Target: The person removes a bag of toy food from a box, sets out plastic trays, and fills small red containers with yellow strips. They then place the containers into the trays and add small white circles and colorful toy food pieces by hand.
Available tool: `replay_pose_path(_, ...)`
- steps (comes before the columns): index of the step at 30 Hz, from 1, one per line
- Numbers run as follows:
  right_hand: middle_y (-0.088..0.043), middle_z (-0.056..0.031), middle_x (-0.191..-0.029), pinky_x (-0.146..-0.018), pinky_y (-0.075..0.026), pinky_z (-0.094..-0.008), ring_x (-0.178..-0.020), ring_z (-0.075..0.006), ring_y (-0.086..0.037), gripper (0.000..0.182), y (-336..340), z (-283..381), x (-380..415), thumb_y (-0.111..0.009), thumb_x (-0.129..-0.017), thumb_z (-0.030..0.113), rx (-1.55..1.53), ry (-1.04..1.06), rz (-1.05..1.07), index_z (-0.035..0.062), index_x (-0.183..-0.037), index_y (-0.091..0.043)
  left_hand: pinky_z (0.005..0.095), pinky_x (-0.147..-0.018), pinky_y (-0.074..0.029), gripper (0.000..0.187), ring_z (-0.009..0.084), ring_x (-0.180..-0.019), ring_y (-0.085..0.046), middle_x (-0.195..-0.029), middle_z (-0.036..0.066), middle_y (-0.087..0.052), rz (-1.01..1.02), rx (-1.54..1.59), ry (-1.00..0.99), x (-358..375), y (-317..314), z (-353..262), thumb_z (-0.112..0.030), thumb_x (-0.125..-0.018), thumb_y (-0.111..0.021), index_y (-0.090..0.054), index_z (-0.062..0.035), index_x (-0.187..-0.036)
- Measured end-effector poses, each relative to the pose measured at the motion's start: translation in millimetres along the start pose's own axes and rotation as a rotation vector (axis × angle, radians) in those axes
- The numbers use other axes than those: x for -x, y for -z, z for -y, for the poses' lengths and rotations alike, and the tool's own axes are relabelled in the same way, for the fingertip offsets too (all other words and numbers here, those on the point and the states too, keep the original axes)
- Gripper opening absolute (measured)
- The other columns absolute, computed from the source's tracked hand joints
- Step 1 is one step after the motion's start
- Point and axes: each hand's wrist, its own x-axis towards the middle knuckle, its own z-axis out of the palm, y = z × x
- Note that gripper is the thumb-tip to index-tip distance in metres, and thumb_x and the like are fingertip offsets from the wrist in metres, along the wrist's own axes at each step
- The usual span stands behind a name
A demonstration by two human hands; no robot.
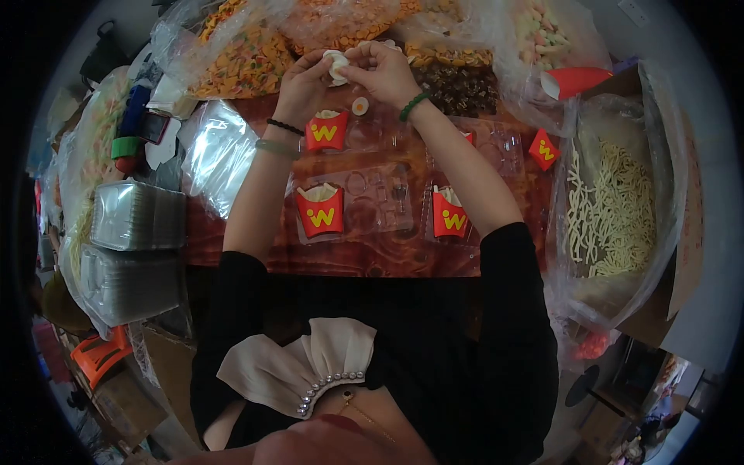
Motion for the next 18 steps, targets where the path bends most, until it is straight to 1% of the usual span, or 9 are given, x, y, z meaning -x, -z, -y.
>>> replay_pose_path(3,-0.062,-0.0036,-0.08,-0.051,-0.048,-0.0196,-0.062,-0.0069,-0.058,0.026,-1.0,10.5,13.7,-0.067,-0.081,0.014,-0.129,0.05,0.053,0.0003,-0.101,-0.057,0.0327,-0.08,-0.052,0.019,0.0206,-0.094,-0.059,-0.101,0.01,-0.059,0.096,0.258,0.131,23.9,-4.8,-9.5,-0.007,-0.09,-0.052,-0.05,-0.0006,-0.108)
replay_pose_path(6,-0.062,-0.003,-0.082,-0.055,-0.047,-0.0193,-0.066,-0.0056,-0.057,0.024,7.3,30.5,36.4,-0.065,-0.083,0.014,-0.227,-0.006,0.186,0.002,-0.103,-0.059,0.0291,-0.083,-0.05,0.02,0.0195,-0.095,-0.058,-0.102,0.01,-0.058,0.217,0.358,0.052,40.1,2.3,-7.5,-0.008,-0.092,-0.048,-0.049,0.0006,-0.11)
replay_pose_path(8,-0.063,-0.0027,-0.084,-0.064,-0.047,-0.02,-0.074,-0.0055,-0.058,0.022,15.7,49.2,59.3,-0.064,-0.084,0.015,0.041,-0.288,0.269,0.0033,-0.102,-0.061,0.0267,-0.083,-0.049,0.02,0.0184,-0.094,-0.057,-0.103,0.01,-0.058,0.145,0.367,0.042,62.4,9.7,-9.9,-0.007,-0.092,-0.047,-0.049,0.0011,-0.11)
replay_pose_path(9,-0.063,-0.0027,-0.084,-0.064,-0.047,-0.02,-0.074,-0.0055,-0.058,0.022,17.3,37.3,66.2,-0.064,-0.084,0.015,0.037,-0.303,0.271,0.0033,-0.102,-0.061,0.0243,-0.083,-0.048,0.02,0.0174,-0.093,-0.057,-0.104,0.01,-0.058,0.088,0.366,0.015,74.4,12.2,-12.0,-0.007,-0.092,-0.047,-0.049,0.0017,-0.11)
replay_pose_path(11,-0.064,-0.0026,-0.082,-0.066,-0.048,-0.0229,-0.072,-0.0076,-0.059,0.019,18.4,6.2,76.6,-0.064,-0.083,0.016,0.254,0.015,0.416,0.0033,-0.097,-0.063,0.0222,-0.078,-0.048,0.021,0.0164,-0.093,-0.056,-0.109,0.012,-0.056,0.074,0.368,0.036,105.5,12.8,-11.2,-0.005,-0.091,-0.047,-0.048,0.0024,-0.111)
replay_pose_path(13,-0.065,-0.0021,-0.08,-0.067,-0.049,-0.0261,-0.074,-0.0093,-0.061,0.019,8.1,6.6,95.6,-0.066,-0.081,0.018,0.312,-0.048,0.408,0.0024,-0.093,-0.064,0.021,-0.076,-0.047,0.022,0.0172,-0.095,-0.054,-0.115,0.014,-0.053,0.087,0.489,0.113,135.2,12.5,-7.1,-0.005,-0.091,-0.048,-0.048,0.0032,-0.111)
replay_pose_path(15,-0.066,-0.0062,-0.08,-0.067,-0.049,-0.029,-0.074,-0.0135,-0.063,0.019,-4.3,8.8,107.0,-0.067,-0.079,0.019,0.378,-0.228,0.445,0.0023,-0.086,-0.065,0.0233,-0.079,-0.048,0.023,0.0198,-0.096,-0.054,-0.12,0.016,-0.05,0.189,0.591,0.119,154.7,21.4,9.2,-0.007,-0.091,-0.048,-0.047,0.0032,-0.111)
replay_pose_path(16,-0.066,-0.0062,-0.08,-0.067,-0.049,-0.029,-0.074,-0.0135,-0.063,0.019,-9.8,4.9,111.4,-0.067,-0.079,0.019,0.377,-0.228,0.445,0.0023,-0.086,-0.065,0.0247,-0.081,-0.048,0.023,0.0208,-0.097,-0.054,-0.121,0.015,-0.05,0.105,0.582,0.16,166.2,16.3,12.7,-0.007,-0.091,-0.048,-0.047,0.0026,-0.112)
replay_pose_path(18,-0.065,-0.0108,-0.079,-0.067,-0.049,-0.0324,-0.074,-0.0211,-0.063,0.016,-20.6,-7.8,120.4,-0.066,-0.076,0.018,0.708,0.005,0.364,0.0022,-0.079,-0.065,0.0288,-0.081,-0.05,0.022,0.0213,-0.098,-0.058,-0.115,0.014,-0.054,0.007,0.566,0.201,180.2,2.6,15.4,-0.007,-0.09,-0.049,-0.049,-0.0019,-0.111)
